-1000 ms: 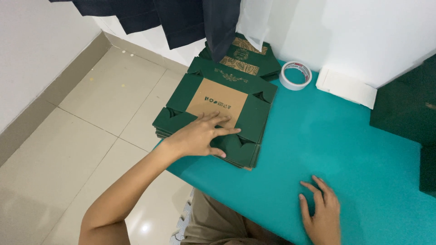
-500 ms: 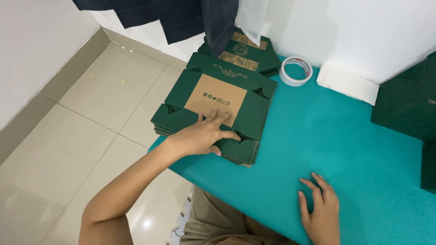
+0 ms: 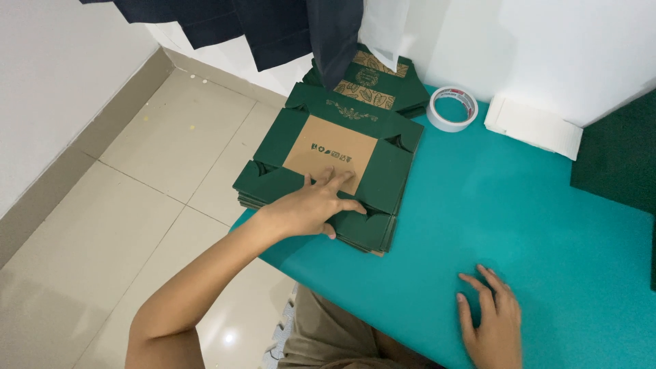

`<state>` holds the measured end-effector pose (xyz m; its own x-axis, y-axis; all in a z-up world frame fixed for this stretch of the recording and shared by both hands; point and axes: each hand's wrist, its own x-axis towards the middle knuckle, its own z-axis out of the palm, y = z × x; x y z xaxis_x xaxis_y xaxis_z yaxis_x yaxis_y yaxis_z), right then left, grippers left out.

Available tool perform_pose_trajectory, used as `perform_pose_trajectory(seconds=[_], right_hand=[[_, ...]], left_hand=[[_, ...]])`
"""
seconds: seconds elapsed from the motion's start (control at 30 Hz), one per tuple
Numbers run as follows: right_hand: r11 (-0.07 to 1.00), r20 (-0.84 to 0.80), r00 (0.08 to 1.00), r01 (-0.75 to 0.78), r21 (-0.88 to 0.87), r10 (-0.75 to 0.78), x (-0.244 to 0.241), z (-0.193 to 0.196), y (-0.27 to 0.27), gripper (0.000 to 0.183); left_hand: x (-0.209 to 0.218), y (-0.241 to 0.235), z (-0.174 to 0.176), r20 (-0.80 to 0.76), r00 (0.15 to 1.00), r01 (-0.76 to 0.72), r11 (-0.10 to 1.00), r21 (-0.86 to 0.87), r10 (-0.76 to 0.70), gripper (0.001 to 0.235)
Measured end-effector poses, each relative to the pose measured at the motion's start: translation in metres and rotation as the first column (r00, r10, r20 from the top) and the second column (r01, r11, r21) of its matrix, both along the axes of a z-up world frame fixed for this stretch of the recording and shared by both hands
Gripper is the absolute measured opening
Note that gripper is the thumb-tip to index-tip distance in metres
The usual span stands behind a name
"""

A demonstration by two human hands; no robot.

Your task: Assembling small green cardboard boxes from flat templates by folding and tucking flaps, then placing a paper insert inside.

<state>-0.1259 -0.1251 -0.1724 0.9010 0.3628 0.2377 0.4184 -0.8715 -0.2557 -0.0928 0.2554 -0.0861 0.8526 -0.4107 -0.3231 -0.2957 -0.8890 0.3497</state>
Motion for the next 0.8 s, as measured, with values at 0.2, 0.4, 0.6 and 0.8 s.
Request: perform_pose_trajectory(seconds=[0.2,0.4,0.6,0.8], right_hand=[[1.000,0.017,1.000,-0.016,0.005,0.016,0.000,0.002,0.001,0.037],[0.999,0.049,0.998,-0.043,0.025,0.042,0.001,-0.003,-0.002,0.037],[0.998,0.034,0.998,-0.046,0.048,0.045,0.000,0.002,-0.001,0.037],[1.000,0.000,1.000,-0.008,0.013,0.008,0.000,0.001,0.000,0.036]], left_hand=[[-0.001,0.000,0.006,-0.034,0.999,-0.017,0.999,-0.048,0.016,0.064],[0.000,-0.001,0.009,-0.012,1.000,-0.003,0.998,-0.055,0.002,0.067],[0.000,-0.001,0.009,-0.015,1.000,-0.004,0.998,-0.058,0.003,0.063],[-0.002,0.005,0.020,-0.101,0.995,-0.009,0.998,-0.060,0.003,0.056]])
